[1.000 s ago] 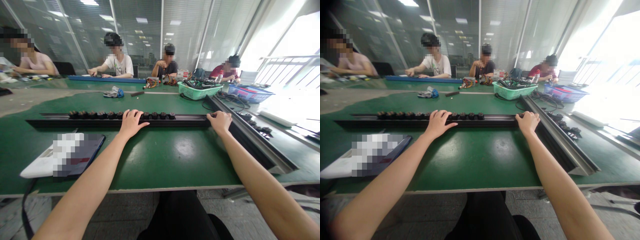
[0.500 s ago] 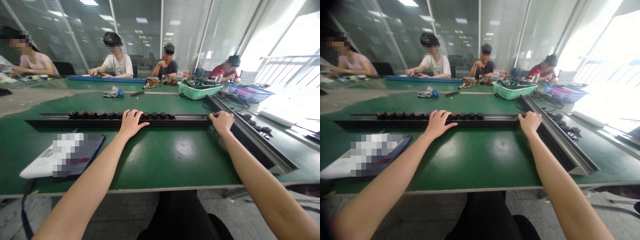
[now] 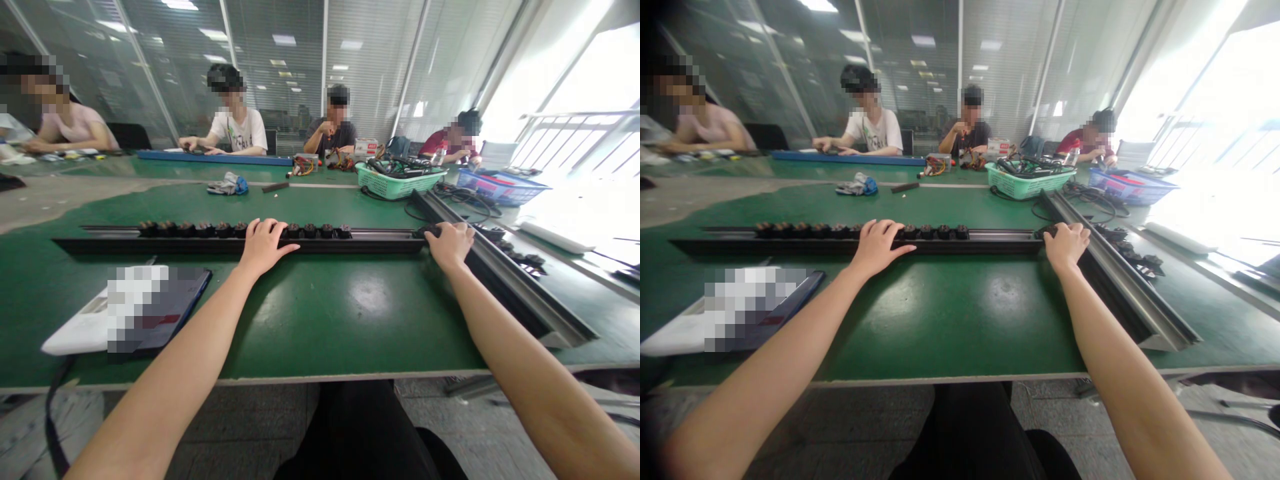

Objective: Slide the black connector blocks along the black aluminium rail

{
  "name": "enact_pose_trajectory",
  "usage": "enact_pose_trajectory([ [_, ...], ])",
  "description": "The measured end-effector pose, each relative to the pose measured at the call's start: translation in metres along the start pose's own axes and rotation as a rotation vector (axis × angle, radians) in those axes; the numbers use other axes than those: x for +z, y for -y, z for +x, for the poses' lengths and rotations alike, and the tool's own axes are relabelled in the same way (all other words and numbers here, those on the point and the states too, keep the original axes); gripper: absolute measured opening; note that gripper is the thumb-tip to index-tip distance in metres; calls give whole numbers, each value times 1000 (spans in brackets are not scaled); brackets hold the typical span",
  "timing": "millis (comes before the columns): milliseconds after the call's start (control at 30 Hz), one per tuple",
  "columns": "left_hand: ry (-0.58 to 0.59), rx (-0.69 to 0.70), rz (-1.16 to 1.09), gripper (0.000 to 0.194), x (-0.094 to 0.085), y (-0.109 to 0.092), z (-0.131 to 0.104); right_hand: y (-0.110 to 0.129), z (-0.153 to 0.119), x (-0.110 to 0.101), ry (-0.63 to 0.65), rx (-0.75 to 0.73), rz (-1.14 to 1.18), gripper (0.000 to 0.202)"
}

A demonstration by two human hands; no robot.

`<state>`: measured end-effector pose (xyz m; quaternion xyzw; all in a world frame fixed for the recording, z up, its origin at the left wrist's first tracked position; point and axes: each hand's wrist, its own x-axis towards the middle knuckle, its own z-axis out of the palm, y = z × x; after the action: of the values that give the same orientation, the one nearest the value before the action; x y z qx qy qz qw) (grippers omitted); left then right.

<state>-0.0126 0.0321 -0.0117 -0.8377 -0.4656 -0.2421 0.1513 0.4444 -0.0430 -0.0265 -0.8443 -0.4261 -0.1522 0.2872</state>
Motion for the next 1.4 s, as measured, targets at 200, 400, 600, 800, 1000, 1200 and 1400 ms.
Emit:
enact_pose_trajectory([
  [200, 3, -9, -27, 57, 0, 0, 0, 2, -4, 0, -1, -59, -61, 37],
  [400, -1, -8, -25, 59, 1, 0, 0, 9, -7, -3, 31, -149, -46, 39],
  [600, -10, -2, -20, 57, 2, 1, 0, 16, -9, -8, 42, -179, 24, 48],
  [800, -4, 3, 0, 56, 1, 1, 0, 57, -35, -18, 11, -443, 123, 46],
  [1000, -4, 2, -12, 56, 2, 2, 0, 109, -81, -15, 97, -891, 211, 51],
  [1200, -12, 9, -7, 56, 4, 3, 0, 124, -96, -12, 140, -1001, 147, 59],
  [1400, -3, -1, -33, 56, 2, 2, -1, 126, -96, -7, 143, -1005, 128, 58],
])
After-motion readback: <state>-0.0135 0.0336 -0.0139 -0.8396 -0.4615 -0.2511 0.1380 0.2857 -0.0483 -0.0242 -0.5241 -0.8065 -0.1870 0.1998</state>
